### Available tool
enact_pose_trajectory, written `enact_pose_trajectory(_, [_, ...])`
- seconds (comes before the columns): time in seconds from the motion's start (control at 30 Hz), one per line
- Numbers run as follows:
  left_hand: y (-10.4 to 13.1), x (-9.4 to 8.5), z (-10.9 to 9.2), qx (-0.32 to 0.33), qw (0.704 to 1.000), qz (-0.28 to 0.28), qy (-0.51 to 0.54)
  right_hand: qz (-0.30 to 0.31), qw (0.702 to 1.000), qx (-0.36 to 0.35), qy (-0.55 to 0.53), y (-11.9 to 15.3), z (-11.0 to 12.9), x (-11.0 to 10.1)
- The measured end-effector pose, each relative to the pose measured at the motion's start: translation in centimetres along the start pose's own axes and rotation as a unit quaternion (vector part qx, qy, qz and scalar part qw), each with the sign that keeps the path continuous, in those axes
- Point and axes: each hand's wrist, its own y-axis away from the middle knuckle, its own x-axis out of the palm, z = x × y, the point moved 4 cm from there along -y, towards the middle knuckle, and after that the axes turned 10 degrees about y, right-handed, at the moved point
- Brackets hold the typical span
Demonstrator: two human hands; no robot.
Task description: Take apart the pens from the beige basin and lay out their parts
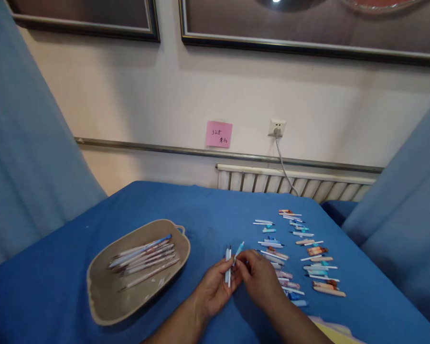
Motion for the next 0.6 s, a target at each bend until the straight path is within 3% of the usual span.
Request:
enact_pose_trajectory(0.2, [0.4,0.1,0.0,-0.037,0.997,-0.007,-0.062,-0.110,0.962,0.139,-0.206,0.2,-5.0,0.7])
enact_pose_trajectory(0.4, [0.8,0.5,0.4,-0.060,0.990,0.007,-0.125,-0.063,0.950,0.114,-0.285,-0.1,-5.0,0.7])
enact_pose_trajectory(0.6, [0.9,0.9,-0.1,-0.064,0.994,-0.019,-0.085,-0.083,0.940,0.132,-0.303,-0.4,-6.0,-0.4])
